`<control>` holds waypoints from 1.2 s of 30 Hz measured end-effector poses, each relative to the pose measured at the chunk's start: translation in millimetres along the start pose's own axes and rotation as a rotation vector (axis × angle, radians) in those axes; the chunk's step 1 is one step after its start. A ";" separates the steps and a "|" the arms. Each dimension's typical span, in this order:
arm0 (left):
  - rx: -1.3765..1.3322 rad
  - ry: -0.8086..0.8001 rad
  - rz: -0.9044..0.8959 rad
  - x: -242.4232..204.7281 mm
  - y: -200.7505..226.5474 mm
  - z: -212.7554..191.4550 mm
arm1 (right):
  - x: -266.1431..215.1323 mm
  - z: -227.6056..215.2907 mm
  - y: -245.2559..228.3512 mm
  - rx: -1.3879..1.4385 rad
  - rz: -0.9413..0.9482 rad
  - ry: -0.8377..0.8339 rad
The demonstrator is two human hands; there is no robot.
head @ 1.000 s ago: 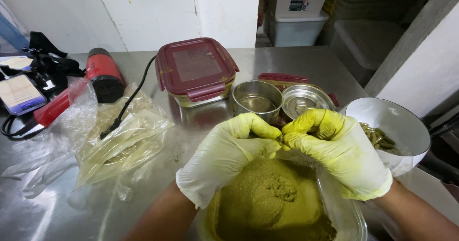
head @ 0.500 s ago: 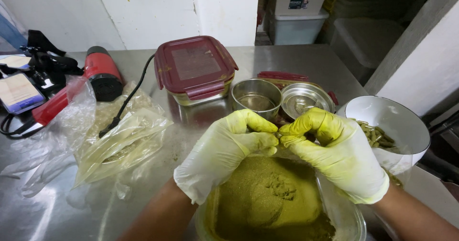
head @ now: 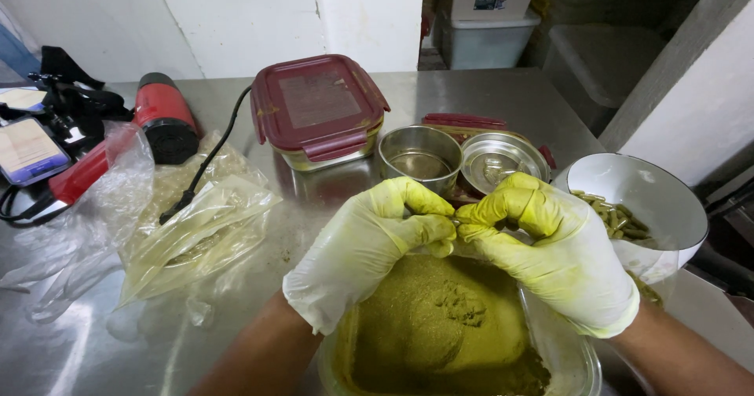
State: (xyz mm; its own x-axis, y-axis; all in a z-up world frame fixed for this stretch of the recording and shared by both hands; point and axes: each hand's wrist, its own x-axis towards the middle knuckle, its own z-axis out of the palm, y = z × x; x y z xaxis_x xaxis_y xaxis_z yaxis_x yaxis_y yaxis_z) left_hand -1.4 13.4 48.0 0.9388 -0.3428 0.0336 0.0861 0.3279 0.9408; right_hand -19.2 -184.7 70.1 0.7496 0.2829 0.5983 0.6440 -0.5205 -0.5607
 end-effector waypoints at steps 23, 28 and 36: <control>0.461 -0.023 -0.109 -10.8 13.7 1.8 | 4.6 -9.0 14.4 0.095 0.019 -0.312; 1.320 -0.079 -0.330 -21.2 32.5 16.4 | 13.2 -29.0 27.0 -0.024 -0.079 -0.839; 1.339 0.142 -0.261 -0.8 101.8 43.3 | 25.6 -61.0 32.7 -0.023 -0.296 -0.608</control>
State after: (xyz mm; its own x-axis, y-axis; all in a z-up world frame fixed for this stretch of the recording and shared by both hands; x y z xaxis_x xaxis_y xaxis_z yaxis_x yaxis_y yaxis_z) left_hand -7.8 9.0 158.4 0.9780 -0.1436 -0.1516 -0.0445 -0.8526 0.5206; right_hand 11.8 -243.6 102.1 0.4992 0.8156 0.2925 0.8369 -0.3663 -0.4068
